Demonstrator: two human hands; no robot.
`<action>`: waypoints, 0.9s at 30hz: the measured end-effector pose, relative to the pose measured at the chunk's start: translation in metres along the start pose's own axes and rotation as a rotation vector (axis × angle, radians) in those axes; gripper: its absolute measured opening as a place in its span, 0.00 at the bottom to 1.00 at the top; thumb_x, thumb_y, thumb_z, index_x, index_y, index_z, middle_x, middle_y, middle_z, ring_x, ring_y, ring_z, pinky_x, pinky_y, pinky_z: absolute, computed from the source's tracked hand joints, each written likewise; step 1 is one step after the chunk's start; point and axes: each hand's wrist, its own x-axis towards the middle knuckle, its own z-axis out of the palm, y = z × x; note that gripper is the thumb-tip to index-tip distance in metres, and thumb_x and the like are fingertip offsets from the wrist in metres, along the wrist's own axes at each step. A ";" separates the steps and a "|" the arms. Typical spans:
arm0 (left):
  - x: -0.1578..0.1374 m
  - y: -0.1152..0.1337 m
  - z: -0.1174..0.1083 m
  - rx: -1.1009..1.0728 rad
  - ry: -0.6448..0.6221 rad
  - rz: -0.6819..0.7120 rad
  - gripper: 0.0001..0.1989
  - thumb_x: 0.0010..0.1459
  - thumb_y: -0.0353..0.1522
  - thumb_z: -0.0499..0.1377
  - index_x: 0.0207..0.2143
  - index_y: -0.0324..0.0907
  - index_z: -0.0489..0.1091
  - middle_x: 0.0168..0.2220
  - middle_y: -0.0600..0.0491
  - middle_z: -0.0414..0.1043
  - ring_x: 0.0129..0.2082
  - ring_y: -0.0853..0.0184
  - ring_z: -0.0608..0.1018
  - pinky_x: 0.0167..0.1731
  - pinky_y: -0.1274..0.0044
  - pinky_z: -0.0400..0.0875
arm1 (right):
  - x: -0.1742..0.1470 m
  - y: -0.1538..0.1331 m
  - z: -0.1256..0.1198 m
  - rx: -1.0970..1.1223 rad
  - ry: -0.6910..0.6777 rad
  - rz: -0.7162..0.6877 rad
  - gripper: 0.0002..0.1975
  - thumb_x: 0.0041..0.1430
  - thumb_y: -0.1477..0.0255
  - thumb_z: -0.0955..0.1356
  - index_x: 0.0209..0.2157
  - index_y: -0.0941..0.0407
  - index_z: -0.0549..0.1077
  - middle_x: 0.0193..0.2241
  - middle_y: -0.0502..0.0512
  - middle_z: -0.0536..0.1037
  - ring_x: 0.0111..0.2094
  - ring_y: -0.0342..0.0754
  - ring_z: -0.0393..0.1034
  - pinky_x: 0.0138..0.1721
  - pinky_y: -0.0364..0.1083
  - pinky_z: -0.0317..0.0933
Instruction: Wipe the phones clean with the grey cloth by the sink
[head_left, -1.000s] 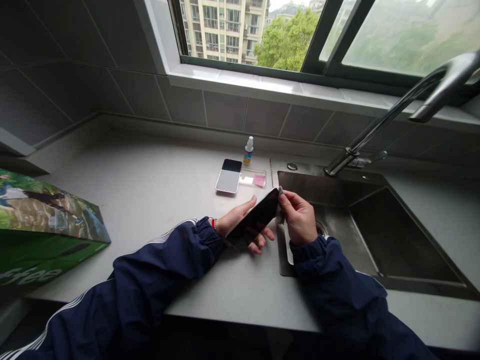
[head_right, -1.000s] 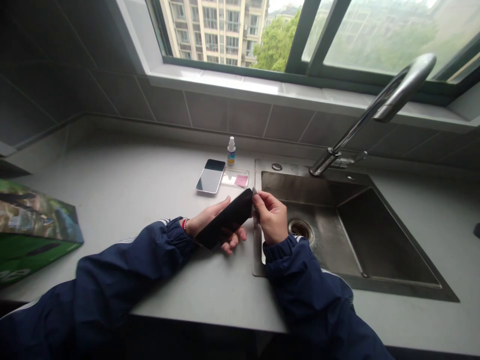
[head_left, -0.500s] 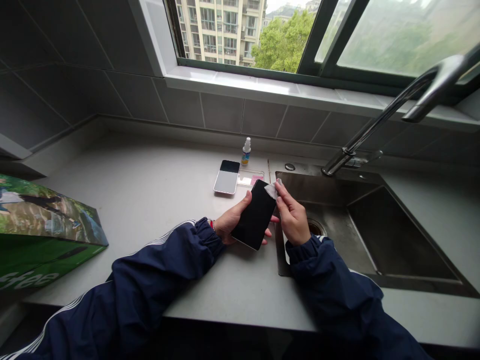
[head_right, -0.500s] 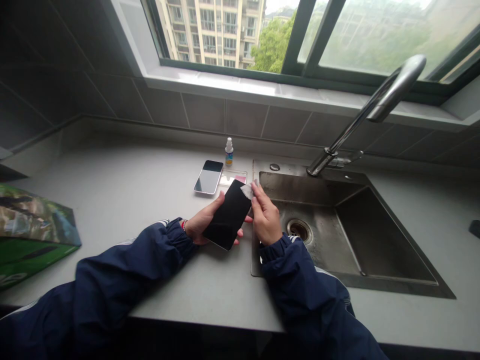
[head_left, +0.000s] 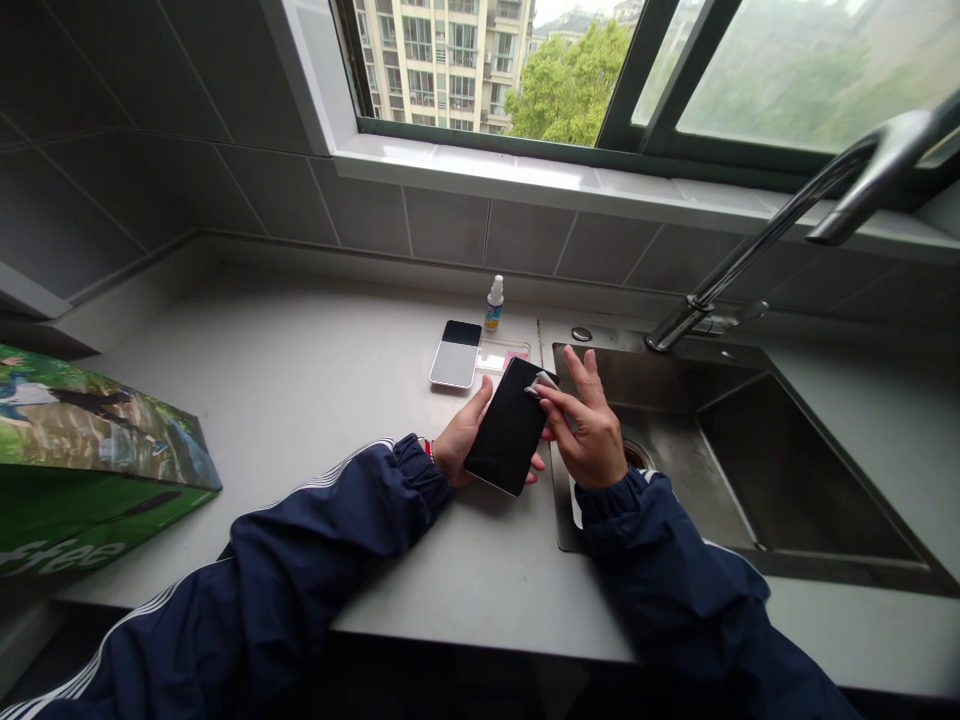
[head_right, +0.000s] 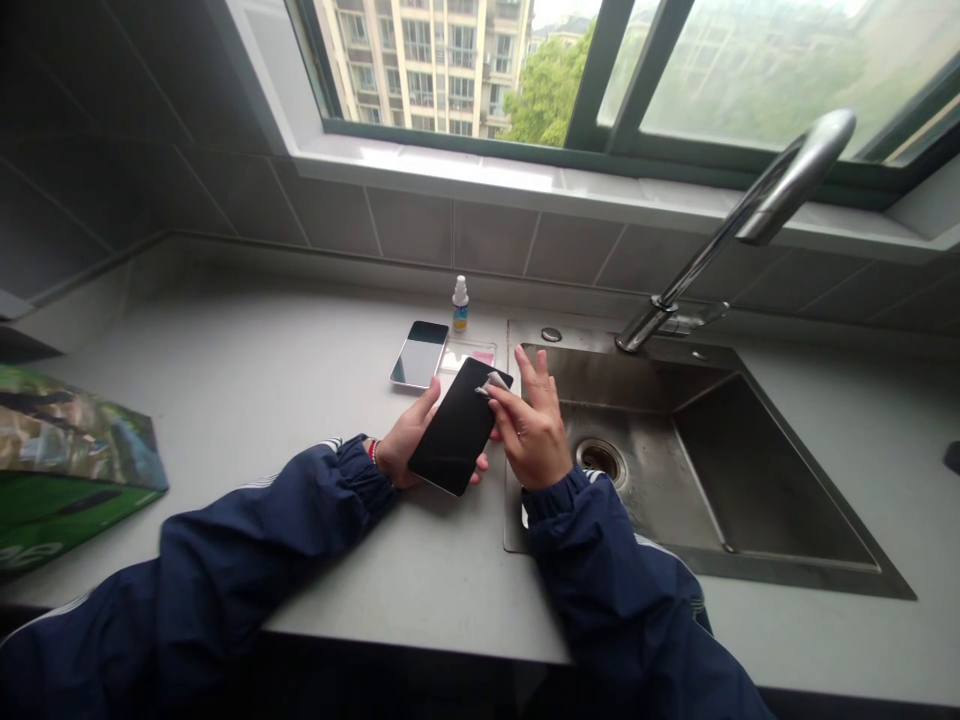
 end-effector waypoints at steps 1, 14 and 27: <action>0.001 -0.001 -0.001 -0.011 0.015 -0.004 0.45 0.63 0.60 0.32 0.60 0.36 0.66 0.44 0.37 0.78 0.34 0.53 0.83 0.35 0.61 0.78 | -0.001 -0.002 0.000 -0.011 -0.049 -0.006 0.15 0.70 0.69 0.63 0.52 0.52 0.77 0.71 0.55 0.53 0.73 0.61 0.35 0.67 0.72 0.43; -0.003 0.000 0.007 -0.098 0.189 0.108 0.47 0.63 0.60 0.37 0.60 0.31 0.67 0.43 0.34 0.79 0.42 0.51 0.82 0.46 0.65 0.74 | -0.008 -0.041 -0.004 0.029 -0.336 -0.307 0.18 0.65 0.66 0.68 0.56 0.50 0.75 0.73 0.55 0.40 0.72 0.69 0.30 0.67 0.74 0.34; 0.000 0.001 0.007 -0.148 0.196 0.238 0.45 0.65 0.57 0.39 0.60 0.28 0.68 0.48 0.33 0.77 0.44 0.49 0.81 0.45 0.63 0.75 | -0.006 -0.031 -0.001 0.104 -0.043 -0.092 0.10 0.60 0.72 0.72 0.45 0.54 0.78 0.33 0.55 0.73 0.34 0.49 0.71 0.37 0.50 0.70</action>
